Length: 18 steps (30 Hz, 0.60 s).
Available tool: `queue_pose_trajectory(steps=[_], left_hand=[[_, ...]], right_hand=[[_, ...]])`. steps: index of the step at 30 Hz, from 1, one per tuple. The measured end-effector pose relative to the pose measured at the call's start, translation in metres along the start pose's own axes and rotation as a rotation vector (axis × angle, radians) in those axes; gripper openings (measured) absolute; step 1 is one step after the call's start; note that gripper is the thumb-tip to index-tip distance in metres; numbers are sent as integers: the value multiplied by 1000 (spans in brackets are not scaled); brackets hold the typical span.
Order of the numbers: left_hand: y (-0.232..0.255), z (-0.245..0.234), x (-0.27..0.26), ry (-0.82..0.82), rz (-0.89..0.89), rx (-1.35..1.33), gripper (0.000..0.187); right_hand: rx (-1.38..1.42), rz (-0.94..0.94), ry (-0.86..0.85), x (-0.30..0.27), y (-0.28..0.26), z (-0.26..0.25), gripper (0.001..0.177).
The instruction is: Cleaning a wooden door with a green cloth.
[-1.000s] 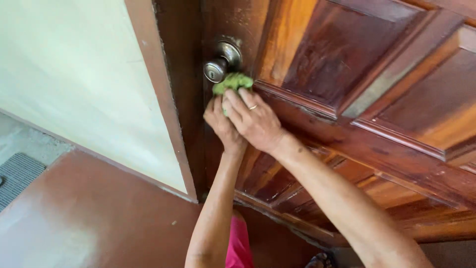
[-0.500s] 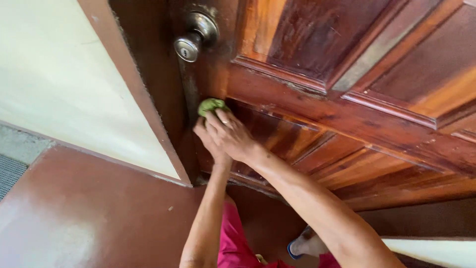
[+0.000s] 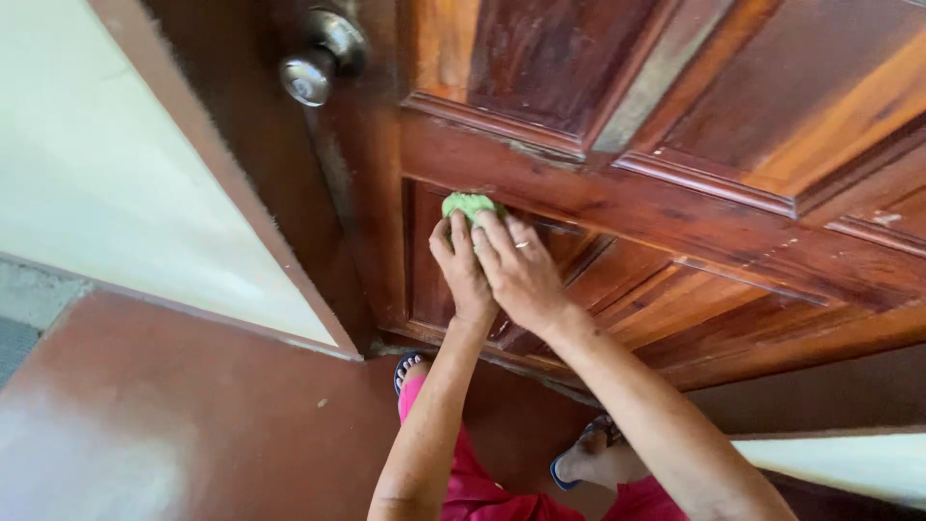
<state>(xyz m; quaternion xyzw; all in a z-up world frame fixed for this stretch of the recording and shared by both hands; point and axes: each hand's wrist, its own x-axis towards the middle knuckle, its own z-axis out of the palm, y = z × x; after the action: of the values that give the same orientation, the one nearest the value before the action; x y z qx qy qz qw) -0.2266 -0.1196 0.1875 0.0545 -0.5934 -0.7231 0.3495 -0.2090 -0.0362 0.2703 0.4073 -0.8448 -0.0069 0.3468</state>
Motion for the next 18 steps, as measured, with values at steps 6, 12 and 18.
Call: queue_pose_trajectory(steps=[6, 12, 18], left_hand=[[-24, 30, -43, -31, 321, 404, 45], [1, 48, -70, -240, 515, 663, 48], [30, 15, -23, -362, 82, 303, 41]], right_hand=[[76, 208, 0, -47, 14, -17, 35], [62, 331, 91, -98, 34, -29, 28], [93, 285, 99, -71, 15, 9, 27]])
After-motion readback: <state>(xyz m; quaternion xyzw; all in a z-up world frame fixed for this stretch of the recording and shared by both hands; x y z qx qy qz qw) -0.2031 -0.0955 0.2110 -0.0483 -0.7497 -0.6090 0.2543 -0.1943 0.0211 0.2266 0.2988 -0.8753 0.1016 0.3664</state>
